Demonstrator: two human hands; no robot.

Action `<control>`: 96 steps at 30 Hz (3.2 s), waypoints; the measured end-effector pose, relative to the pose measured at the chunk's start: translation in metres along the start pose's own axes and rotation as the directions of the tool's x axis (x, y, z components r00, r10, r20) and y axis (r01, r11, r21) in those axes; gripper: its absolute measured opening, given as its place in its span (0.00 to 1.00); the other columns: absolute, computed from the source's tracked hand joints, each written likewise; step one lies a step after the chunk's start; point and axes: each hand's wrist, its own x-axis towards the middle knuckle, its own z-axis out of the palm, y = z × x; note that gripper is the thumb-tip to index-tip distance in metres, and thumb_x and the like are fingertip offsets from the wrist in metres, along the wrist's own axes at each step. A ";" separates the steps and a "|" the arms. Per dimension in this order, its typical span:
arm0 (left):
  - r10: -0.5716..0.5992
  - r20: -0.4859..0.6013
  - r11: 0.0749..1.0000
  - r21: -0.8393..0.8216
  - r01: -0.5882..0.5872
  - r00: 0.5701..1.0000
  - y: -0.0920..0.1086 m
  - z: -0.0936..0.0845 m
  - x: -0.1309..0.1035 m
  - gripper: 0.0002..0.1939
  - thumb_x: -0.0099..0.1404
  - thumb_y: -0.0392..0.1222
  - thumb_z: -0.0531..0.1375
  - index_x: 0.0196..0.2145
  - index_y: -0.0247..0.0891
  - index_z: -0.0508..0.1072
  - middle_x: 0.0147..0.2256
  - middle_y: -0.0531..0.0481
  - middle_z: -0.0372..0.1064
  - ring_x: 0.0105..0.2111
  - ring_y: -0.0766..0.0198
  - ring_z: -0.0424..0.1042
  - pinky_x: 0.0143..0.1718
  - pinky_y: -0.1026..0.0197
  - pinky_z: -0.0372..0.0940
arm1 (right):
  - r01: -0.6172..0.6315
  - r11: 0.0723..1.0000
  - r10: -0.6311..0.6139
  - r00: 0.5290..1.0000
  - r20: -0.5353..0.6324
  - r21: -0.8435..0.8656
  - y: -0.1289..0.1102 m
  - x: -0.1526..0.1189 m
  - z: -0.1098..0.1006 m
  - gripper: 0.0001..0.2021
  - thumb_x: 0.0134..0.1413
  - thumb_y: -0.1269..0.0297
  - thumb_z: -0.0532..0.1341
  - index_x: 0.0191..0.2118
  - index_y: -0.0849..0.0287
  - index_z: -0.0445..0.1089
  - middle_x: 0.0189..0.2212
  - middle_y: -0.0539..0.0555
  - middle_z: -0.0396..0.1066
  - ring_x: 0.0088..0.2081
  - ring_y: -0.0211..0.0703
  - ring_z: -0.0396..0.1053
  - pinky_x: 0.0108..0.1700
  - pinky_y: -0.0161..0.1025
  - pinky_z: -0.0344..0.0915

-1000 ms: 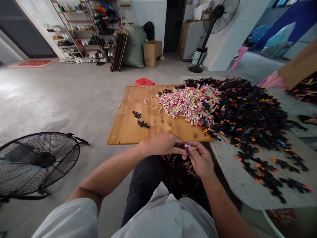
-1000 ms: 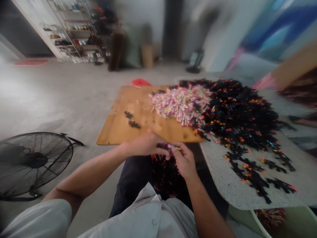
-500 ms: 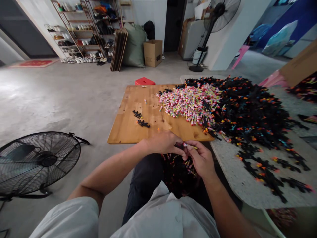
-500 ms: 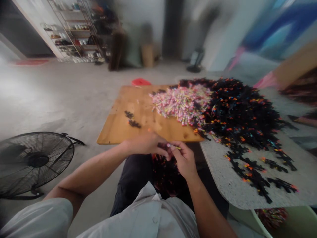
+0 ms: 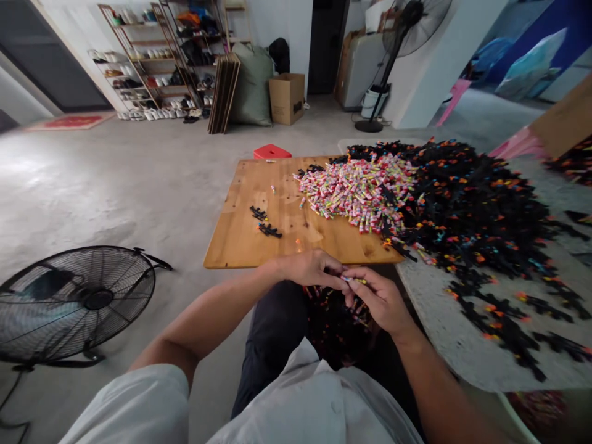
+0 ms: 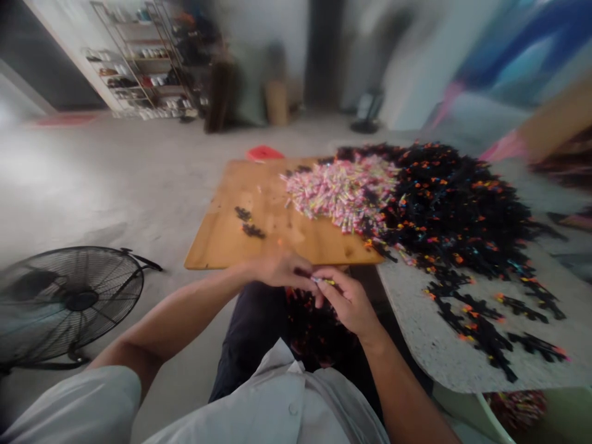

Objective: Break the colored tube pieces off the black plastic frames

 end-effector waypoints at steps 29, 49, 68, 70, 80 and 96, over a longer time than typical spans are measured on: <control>-0.153 -0.557 0.549 0.639 0.539 0.816 -0.171 -0.081 -0.079 0.10 0.69 0.40 0.56 0.42 0.36 0.76 0.46 0.38 0.69 0.49 0.49 0.67 0.50 0.49 0.68 | -0.285 0.389 0.232 0.950 -0.207 -0.876 0.016 0.324 0.095 0.20 0.69 0.64 0.53 0.55 0.66 0.78 0.50 0.71 0.79 0.53 0.57 0.77 0.52 0.43 0.67; -0.095 -0.760 0.990 -0.002 0.143 0.643 -0.132 -0.013 -0.146 0.16 0.74 0.50 0.60 0.52 0.40 0.78 0.55 0.39 0.77 0.59 0.51 0.74 0.64 0.46 0.67 | -0.231 0.959 0.236 0.972 -0.011 0.163 0.055 0.138 0.083 0.22 0.53 0.44 0.70 0.39 0.59 0.70 0.29 0.52 0.78 0.21 0.37 0.70 0.22 0.33 0.67; -0.310 -0.734 0.887 -0.451 -0.093 0.604 -0.034 0.021 -0.025 0.23 0.57 0.54 0.74 0.38 0.35 0.72 0.30 0.55 0.69 0.27 0.70 0.70 0.29 0.67 0.69 | 0.089 0.976 0.008 0.899 -0.439 0.201 0.000 0.052 0.040 0.19 0.60 0.45 0.67 0.46 0.55 0.73 0.33 0.53 0.76 0.27 0.40 0.70 0.25 0.35 0.67; -0.312 -0.708 0.893 -0.446 -0.058 0.634 -0.030 0.023 -0.019 0.24 0.54 0.51 0.76 0.39 0.35 0.73 0.30 0.54 0.71 0.27 0.70 0.69 0.28 0.68 0.65 | 0.108 0.988 -0.048 0.895 -0.444 0.111 -0.005 0.051 0.041 0.19 0.62 0.45 0.65 0.47 0.55 0.73 0.39 0.56 0.78 0.34 0.45 0.73 0.31 0.37 0.71; -0.302 -0.709 0.869 -0.479 -0.122 0.638 -0.015 0.030 -0.010 0.14 0.67 0.50 0.64 0.39 0.35 0.75 0.30 0.51 0.74 0.30 0.67 0.74 0.33 0.66 0.68 | 0.072 0.956 0.044 0.925 -0.377 0.286 -0.003 0.046 0.046 0.18 0.60 0.47 0.67 0.46 0.56 0.75 0.27 0.49 0.73 0.24 0.39 0.67 0.26 0.36 0.66; 0.046 -0.542 0.996 -0.038 -0.079 0.839 0.008 0.020 -0.025 0.15 0.74 0.46 0.59 0.50 0.36 0.81 0.44 0.46 0.81 0.45 0.57 0.80 0.50 0.61 0.71 | 0.023 0.822 0.097 0.979 -0.180 0.569 0.001 0.045 0.032 0.11 0.51 0.58 0.70 0.40 0.54 0.78 0.28 0.50 0.75 0.27 0.39 0.69 0.27 0.36 0.66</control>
